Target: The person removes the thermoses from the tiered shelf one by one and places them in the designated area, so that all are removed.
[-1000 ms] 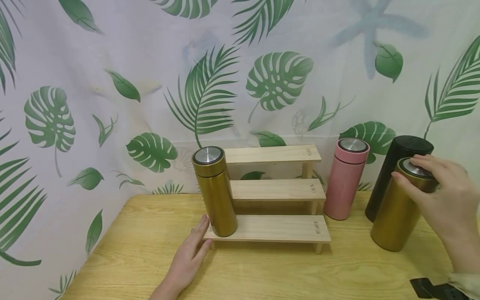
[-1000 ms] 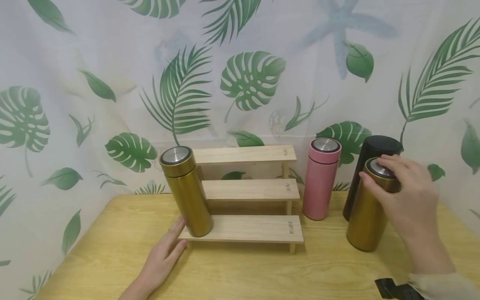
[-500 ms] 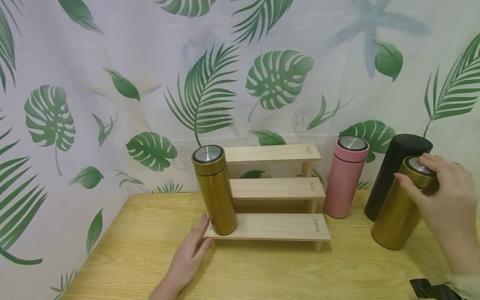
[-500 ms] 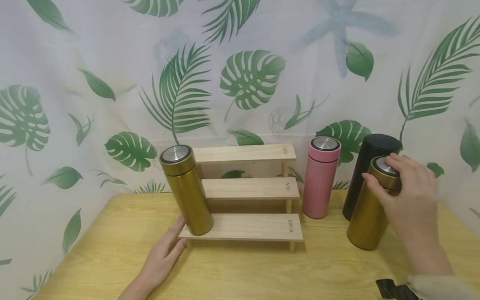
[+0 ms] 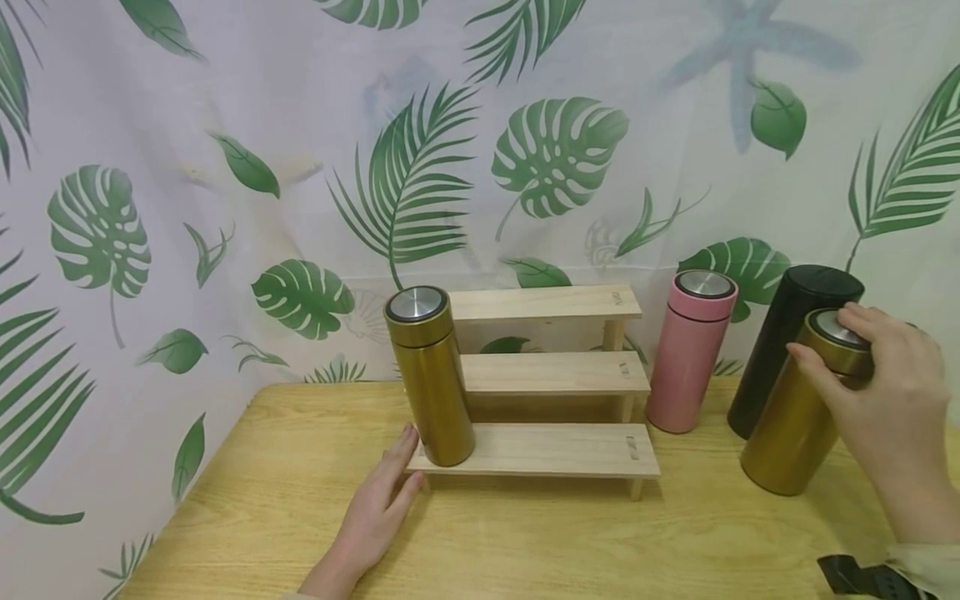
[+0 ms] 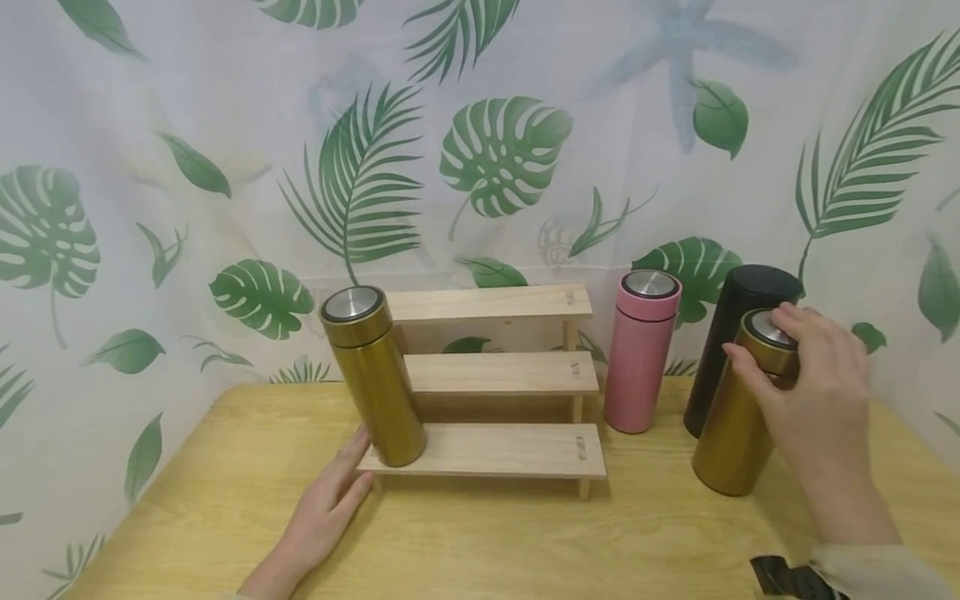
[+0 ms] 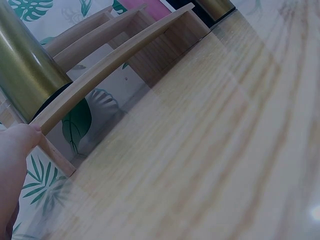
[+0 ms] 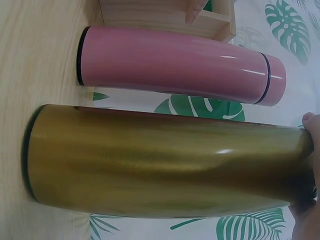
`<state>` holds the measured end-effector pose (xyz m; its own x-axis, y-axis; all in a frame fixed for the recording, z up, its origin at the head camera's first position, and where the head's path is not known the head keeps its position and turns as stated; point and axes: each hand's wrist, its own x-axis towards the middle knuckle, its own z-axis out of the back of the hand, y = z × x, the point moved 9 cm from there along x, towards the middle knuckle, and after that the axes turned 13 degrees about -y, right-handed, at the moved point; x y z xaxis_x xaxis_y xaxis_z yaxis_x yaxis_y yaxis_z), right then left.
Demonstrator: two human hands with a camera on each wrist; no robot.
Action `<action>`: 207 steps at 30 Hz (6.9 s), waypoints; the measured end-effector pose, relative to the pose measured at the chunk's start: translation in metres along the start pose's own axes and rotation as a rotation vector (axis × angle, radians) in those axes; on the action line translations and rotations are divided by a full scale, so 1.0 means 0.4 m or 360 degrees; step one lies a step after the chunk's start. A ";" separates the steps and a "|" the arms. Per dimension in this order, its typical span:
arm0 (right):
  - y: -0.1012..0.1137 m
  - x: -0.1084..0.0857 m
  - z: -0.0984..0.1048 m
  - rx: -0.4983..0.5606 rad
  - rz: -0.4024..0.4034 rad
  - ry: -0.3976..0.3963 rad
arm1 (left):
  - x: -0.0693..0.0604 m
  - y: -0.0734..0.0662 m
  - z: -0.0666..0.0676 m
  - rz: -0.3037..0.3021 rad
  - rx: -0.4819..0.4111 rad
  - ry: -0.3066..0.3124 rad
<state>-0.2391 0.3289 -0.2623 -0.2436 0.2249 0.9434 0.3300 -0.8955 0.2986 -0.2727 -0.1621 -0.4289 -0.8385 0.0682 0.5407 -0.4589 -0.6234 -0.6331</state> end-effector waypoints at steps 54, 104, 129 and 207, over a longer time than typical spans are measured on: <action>0.734 -0.025 -0.299 0.1233 0.0566 0.0313 | 0.001 0.003 0.001 0.0004 -0.0047 0.0008; 0.754 -0.067 -0.322 0.1225 0.0308 0.0309 | 0.003 0.012 -0.005 0.0069 -0.0097 0.0047; 0.669 -0.063 -0.208 0.1133 0.0302 -0.0069 | 0.008 -0.001 0.007 0.0024 -0.0032 0.0008; 0.199 0.037 -0.112 0.0209 0.0002 0.0151 | 0.000 0.010 -0.006 0.0100 -0.0052 0.0053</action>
<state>-0.2574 0.2437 -0.2311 -0.3263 0.1811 0.9278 0.4453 -0.8363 0.3198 -0.2754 -0.1626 -0.4325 -0.8750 0.0562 0.4809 -0.4141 -0.6016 -0.6831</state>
